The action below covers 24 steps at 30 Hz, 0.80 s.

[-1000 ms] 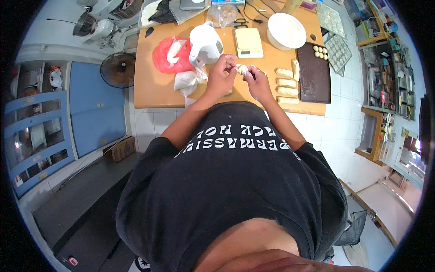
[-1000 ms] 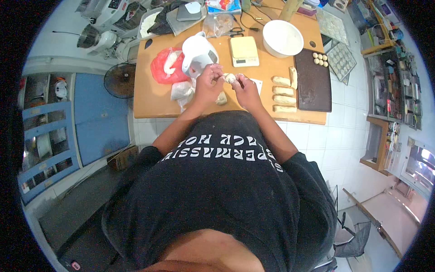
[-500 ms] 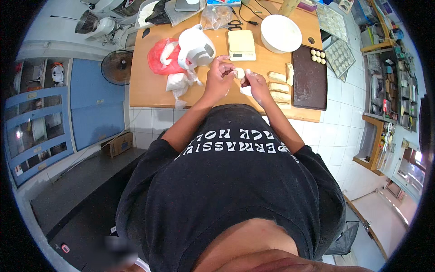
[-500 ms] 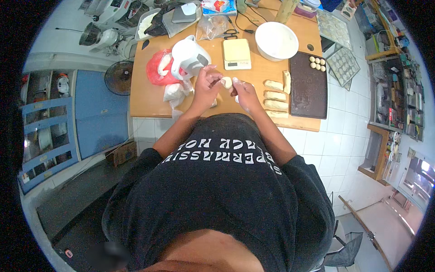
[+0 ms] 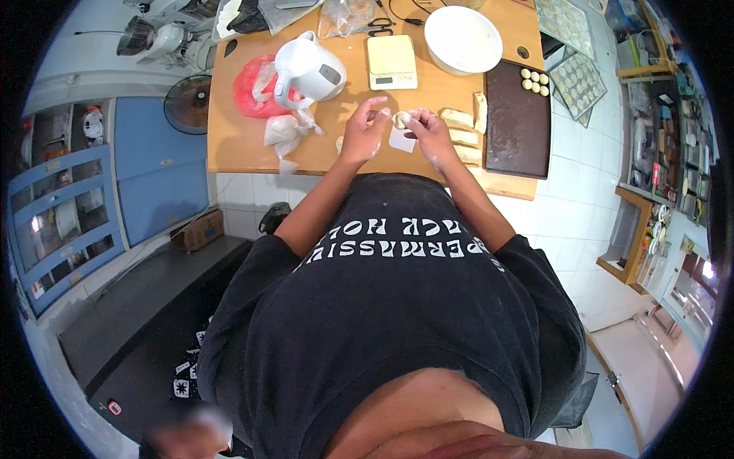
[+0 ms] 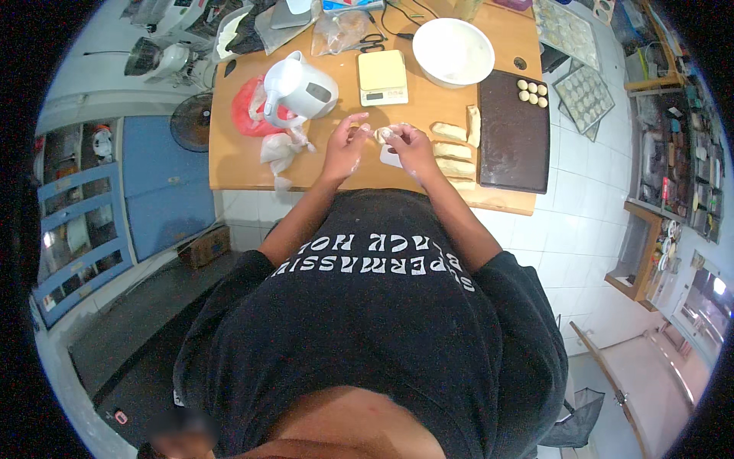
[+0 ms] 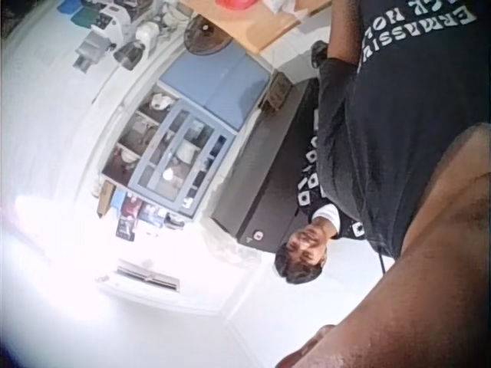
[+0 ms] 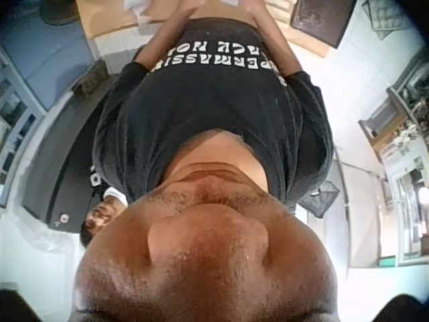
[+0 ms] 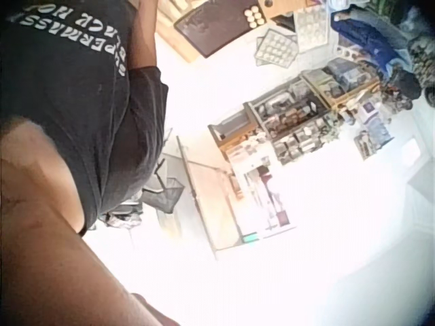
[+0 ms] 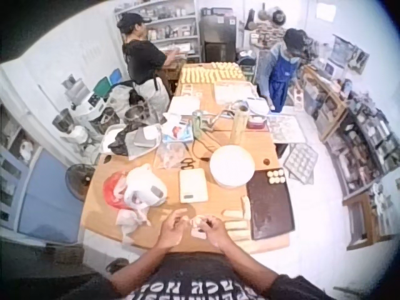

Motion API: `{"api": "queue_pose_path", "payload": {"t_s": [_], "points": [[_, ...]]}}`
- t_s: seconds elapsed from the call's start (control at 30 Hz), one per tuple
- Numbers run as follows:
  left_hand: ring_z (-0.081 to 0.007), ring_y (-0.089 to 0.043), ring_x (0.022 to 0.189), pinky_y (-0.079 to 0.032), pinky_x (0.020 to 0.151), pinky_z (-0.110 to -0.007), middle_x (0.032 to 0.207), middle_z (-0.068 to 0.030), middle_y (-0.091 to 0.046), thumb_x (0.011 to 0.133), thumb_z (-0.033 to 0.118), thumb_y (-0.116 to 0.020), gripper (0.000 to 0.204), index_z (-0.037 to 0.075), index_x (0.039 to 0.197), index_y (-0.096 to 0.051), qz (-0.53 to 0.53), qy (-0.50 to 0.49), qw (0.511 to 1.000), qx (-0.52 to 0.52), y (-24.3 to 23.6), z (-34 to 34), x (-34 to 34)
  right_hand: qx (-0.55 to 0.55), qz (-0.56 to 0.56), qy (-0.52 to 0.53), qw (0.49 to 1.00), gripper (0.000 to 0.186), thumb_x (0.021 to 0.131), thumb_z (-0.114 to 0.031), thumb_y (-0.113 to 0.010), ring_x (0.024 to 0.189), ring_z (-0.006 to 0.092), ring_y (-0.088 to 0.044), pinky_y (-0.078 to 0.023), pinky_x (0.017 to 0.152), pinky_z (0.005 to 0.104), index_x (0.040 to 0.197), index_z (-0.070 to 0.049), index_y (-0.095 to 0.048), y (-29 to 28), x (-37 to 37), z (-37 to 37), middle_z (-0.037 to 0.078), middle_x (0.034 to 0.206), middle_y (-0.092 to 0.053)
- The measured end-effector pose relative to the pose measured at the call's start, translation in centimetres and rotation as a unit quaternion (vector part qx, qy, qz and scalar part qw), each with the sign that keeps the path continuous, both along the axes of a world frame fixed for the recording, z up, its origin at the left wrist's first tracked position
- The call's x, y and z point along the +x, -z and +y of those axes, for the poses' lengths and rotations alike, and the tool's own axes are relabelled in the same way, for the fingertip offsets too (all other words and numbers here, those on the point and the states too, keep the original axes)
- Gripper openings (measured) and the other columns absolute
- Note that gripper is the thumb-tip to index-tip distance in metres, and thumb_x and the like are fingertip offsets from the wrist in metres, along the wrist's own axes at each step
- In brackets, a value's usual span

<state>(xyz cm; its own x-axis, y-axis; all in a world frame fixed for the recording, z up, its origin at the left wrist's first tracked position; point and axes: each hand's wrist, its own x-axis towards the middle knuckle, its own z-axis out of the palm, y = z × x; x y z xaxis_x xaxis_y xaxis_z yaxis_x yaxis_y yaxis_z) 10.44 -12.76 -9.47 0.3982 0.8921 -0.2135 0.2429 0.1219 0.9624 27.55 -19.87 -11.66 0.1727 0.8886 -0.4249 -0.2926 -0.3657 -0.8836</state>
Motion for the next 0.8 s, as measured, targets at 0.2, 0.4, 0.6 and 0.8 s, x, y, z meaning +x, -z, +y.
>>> {"api": "queue_pose_path", "payload": {"t_s": [0.2,0.4,0.6,0.8], "points": [[-0.0301,-0.07,0.087,-0.053,0.08,-0.039,0.093,-0.0161,-0.072,0.09,0.031,-0.073,0.051,0.003,0.131,-0.06,0.201,0.007,0.978,0.06,4.5,4.8,1.0,-0.044,0.073,0.073,0.994,0.039,0.093,-0.01,-0.067,0.089,0.016,-0.068,-0.058,0.08,0.0311,0.128,0.003,-0.056,4.5,1.7,0.0,0.011,0.106,-0.071],[-0.0346,-0.063,0.119,-0.049,0.101,-0.042,0.133,-0.0244,-0.061,0.087,0.036,-0.073,0.072,-0.003,0.141,-0.048,0.284,-0.013,0.957,0.063,12.7,8.6,1.5,-0.066,-0.299,-0.118,0.945,0.057,0.089,-0.009,-0.058,0.093,0.0291,-0.071,-0.058,0.087,0.0424,0.145,-0.012,-0.047,6.1,4.5,3.1,0.017,0.111,-0.071],[-0.0391,-0.047,0.135,-0.039,0.114,-0.046,0.143,-0.0258,-0.051,0.087,0.037,-0.074,0.078,0.002,0.148,-0.041,0.36,0.031,0.932,0.037,14.0,10.6,2.2,-0.086,-0.545,-0.283,0.785,0.062,0.09,-0.013,-0.058,0.106,0.0374,-0.068,-0.057,0.089,0.0477,0.151,-0.02,-0.044,10.2,5.0,8.4,0.023,0.122,-0.066],[-0.0395,-0.047,0.135,-0.038,0.115,-0.047,0.145,-0.0268,-0.049,0.087,0.039,-0.071,0.078,0.0,0.148,-0.041,0.35,0.02,0.936,0.018,14.1,11.7,1.6,-0.096,-0.588,-0.324,0.735,0.049,0.096,-0.013,-0.053,0.101,0.0375,-0.07,-0.058,0.087,0.048,0.144,-0.02,-0.053,9.3,3.9,11.0,0.02,0.109,-0.069]]}}
